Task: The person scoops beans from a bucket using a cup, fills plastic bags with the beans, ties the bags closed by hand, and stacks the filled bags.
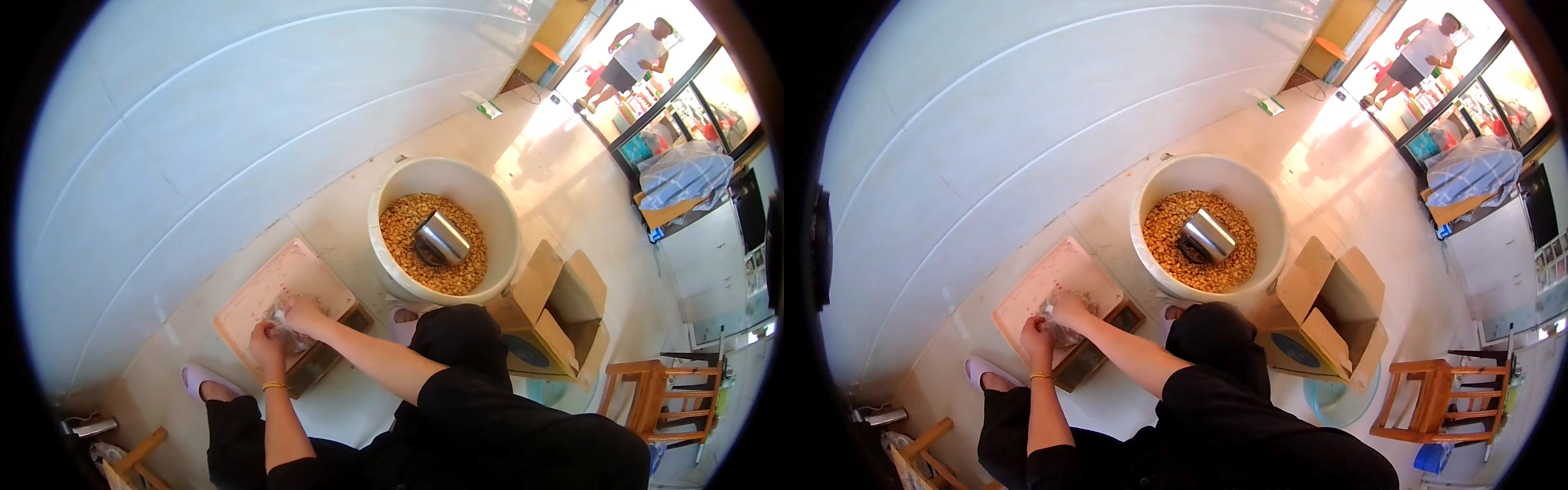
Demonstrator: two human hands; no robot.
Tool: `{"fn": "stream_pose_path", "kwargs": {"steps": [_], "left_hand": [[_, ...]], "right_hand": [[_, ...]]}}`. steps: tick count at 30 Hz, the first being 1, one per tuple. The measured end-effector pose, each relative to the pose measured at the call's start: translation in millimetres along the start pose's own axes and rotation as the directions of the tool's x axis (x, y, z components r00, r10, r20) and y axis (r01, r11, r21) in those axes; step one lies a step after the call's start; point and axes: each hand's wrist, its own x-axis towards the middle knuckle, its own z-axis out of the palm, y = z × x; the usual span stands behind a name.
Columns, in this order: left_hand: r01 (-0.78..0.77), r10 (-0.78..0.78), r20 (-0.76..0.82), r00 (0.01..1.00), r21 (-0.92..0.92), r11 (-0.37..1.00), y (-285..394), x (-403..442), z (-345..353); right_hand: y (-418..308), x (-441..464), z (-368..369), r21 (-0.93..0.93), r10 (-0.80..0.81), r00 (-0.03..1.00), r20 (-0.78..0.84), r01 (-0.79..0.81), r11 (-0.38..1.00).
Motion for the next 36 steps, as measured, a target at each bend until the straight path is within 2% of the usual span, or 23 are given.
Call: {"fn": "stream_pose_path", "kwargs": {"steps": [1,2,3,4,6,8,9,11,12,14,15,16,17,18,19,20,21,22,24,29,32,34,36], "left_hand": [[-0.086,0.089,-0.042,0.995,0.073,0.994,7,0,-2],[-0.171,0.184,-0.078,0.98,0.151,0.974,15,2,-5],[-0.18,0.194,-0.078,0.978,0.158,0.971,29,6,-11],[-0.236,0.243,-0.092,0.966,0.08,0.968,46,10,-21],[-0.297,0.297,-0.108,0.949,0.021,0.955,89,13,-51],[-0.174,0.183,0.084,0.98,-0.106,0.979,138,9,-89],[-0.17,0.178,0.089,0.98,-0.09,0.981,153,7,-102],[-0.325,0.333,0.176,0.926,-0.077,0.943,173,-2,-126],[-0.319,0.325,0.178,0.929,-0.061,0.946,180,-10,-141],[-0.579,0.549,0.249,0.798,0.067,0.812,188,-24,-165],[-0.585,0.553,0.25,0.795,0.073,0.808,183,-28,-170],[-0.511,0.489,0.218,0.844,0.051,0.858,175,-32,-177],[-0.434,0.422,0.187,0.887,0.022,0.901,164,-36,-183],[-0.441,0.432,0.184,0.883,0.013,0.897,145,-36,-183],[-0.392,0.383,0.094,0.919,0.116,0.913,119,-33,-179],[-0.321,0.329,-0.003,0.944,0.211,0.923,102,-31,-177],[-0.442,0.469,-0.052,0.881,0.26,0.859,100,-28,-181],[-0.434,0.462,-0.058,0.885,0.258,0.863,108,-29,-185],[-0.264,0.269,-0.065,0.961,0.079,0.961,128,-32,-194],[-0.304,0.314,-0.076,0.946,0.116,0.946,126,-25,-206],[-0.317,0.327,-0.084,0.941,0.112,0.942,118,-19,-208],[-0.323,0.332,-0.092,0.939,0.097,0.941,111,-18,-207],[-0.31,0.318,-0.099,0.943,0.094,0.946,105,-21,-207]], "right_hand": [[-1,-5,1,0.003,-0.002,1.0,-0.001,0.002,1.0],[-3,-11,1,-0.254,-0.121,0.992,-0.045,0.105,0.962],[-7,-19,-3,-0.495,-0.246,0.967,-0.06,0.185,0.849],[-6,-25,-6,-0.486,-0.251,0.966,-0.066,0.189,0.853],[0,-37,-7,-0.76,-0.528,0.847,0.065,0.385,0.523],[14,-33,-3,-0.771,-0.517,0.843,0.145,0.424,0.475],[21,-31,1,-0.785,-0.491,0.841,0.228,0.457,0.419],[22,-25,11,-0.813,-0.444,0.865,0.235,0.425,0.398],[21,-19,17,-0.851,-0.403,0.884,0.236,0.388,0.354],[16,-10,30,-0.846,-0.4,0.886,0.235,0.389,0.364],[13,-7,32,-0.851,-0.391,0.893,0.225,0.375,0.368],[2,-13,27,-0.849,-0.393,0.893,0.218,0.372,0.375],[-9,-20,23,-0.776,-0.363,0.895,0.26,0.417,0.473],[-16,-23,16,-0.698,-0.337,0.891,0.304,0.449,0.558],[-15,-21,16,-0.705,-0.335,0.894,0.298,0.443,0.554],[-11,-18,20,-0.663,-0.437,0.867,0.24,0.475,0.578],[-6,-20,26,-0.615,-0.527,0.83,0.182,0.514,0.598],[-15,-28,22,-0.617,-0.526,0.829,0.191,0.518,0.592],[-40,-40,7,-0.528,-0.41,0.906,0.103,0.399,0.75],[-101,-52,-26,-0.517,-0.474,0.88,-0.016,0.399,0.758],[-150,-75,-77,-0.49,-0.54,0.841,-0.028,0.46,0.741],[-172,-96,-116,-0.487,-0.579,0.808,-0.11,0.464,0.74],[-182,-123,-171,-0.458,-0.485,0.869,-0.097,0.394,0.797]]}}
